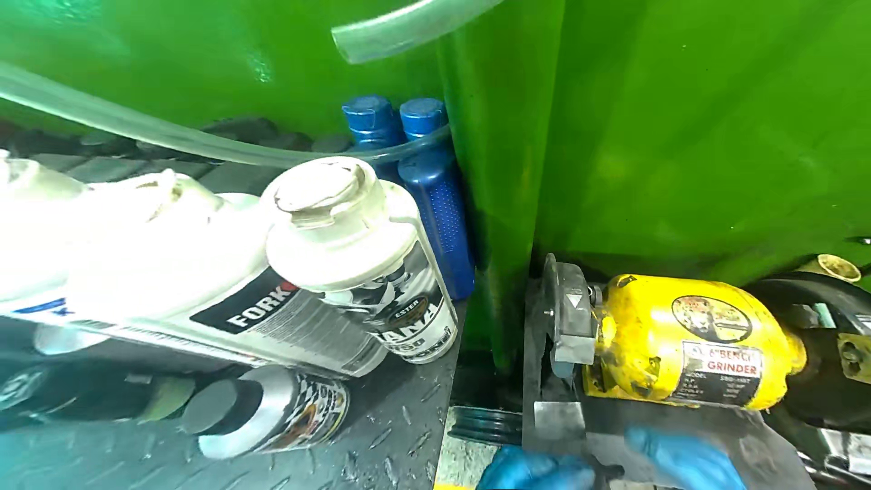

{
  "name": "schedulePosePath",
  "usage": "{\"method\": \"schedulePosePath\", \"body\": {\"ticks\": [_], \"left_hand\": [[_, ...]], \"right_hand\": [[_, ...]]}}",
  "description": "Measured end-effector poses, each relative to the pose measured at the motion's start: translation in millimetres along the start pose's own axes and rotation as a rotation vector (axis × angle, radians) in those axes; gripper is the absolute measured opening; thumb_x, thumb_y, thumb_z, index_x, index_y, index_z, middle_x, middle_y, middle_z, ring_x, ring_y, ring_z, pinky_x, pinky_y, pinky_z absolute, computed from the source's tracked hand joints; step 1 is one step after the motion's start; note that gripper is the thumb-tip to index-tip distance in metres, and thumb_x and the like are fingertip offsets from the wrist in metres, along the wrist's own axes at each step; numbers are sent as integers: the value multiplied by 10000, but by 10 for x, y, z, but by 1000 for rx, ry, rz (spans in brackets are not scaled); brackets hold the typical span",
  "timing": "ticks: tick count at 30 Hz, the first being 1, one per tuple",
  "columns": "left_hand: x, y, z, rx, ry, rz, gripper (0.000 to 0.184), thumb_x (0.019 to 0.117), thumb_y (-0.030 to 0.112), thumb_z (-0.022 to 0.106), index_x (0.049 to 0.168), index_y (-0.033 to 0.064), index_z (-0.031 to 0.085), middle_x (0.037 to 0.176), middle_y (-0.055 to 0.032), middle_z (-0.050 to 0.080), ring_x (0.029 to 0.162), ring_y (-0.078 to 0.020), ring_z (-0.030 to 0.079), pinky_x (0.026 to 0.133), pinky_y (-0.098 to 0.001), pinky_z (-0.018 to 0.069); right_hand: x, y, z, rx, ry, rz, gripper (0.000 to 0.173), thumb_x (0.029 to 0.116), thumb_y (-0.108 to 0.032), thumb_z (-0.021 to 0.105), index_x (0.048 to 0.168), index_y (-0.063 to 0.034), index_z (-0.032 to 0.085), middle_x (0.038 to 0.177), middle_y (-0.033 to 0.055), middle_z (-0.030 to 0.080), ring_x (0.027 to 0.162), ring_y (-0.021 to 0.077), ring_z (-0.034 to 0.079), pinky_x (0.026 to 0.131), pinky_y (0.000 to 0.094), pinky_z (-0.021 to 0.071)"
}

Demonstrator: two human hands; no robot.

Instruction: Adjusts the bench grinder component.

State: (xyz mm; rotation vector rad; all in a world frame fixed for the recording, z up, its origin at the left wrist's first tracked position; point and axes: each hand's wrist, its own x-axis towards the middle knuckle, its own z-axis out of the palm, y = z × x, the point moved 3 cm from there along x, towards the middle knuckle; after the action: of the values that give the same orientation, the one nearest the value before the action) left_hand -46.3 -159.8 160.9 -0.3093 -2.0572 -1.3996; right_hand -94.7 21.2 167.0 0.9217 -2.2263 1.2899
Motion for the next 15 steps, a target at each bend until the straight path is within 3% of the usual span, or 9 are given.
{"method": "schedulePosePath", "body": {"ticks": [2, 5, 8, 11, 15], "left_hand": [[-36, -87, 62, -350, 91, -215, 178, 914, 83, 760, 1091, 64, 754, 1040, -8, 732, 962, -48, 681, 846, -211, 583], [-34, -167, 145, -564, 76, -411, 226, 910, 28, 739, 1131, 78, 729, 1079, 17, 752, 923, -40, 691, 820, -246, 591], [61, -263, 69, -334, 13, -492, 222, 895, 7, 728, 1111, -41, 713, 1033, -60, 742, 834, -37, 668, 758, -226, 575], [128, -423, -2, -8, -44, -446, 206, 897, 112, 766, 1049, -26, 750, 957, -103, 723, 790, -69, 655, 733, -224, 561], [169, -526, 69, 102, -89, -457, 203, 906, 173, 768, 1014, 3, 752, 905, -102, 728, 778, -131, 674, 739, -301, 576]], "right_hand": [[-37, 181, 56, 265, -91, 209, 446, 977, -405, 689, 1306, -113, 620, 1219, 89, 698, 1094, 146, 660, 964, 364, 532], [-107, 283, 153, 404, -117, 342, 211, 986, -282, 702, 1094, -103, 725, 1031, 27, 735, 986, 77, 676, 915, 310, 557], [-34, 276, 166, 193, -91, 374, 186, 982, -257, 702, 1033, -87, 757, 989, 47, 747, 946, 80, 673, 893, 297, 531], [65, 300, 189, 56, -114, 383, 202, 974, -256, 712, 1046, -76, 772, 1009, 93, 752, 940, 126, 685, 876, 320, 535], [23, 400, 249, 132, -17, 419, 147, 962, -199, 730, 1064, -97, 699, 1030, 32, 718, 985, 45, 673, 885, 237, 571]]}}
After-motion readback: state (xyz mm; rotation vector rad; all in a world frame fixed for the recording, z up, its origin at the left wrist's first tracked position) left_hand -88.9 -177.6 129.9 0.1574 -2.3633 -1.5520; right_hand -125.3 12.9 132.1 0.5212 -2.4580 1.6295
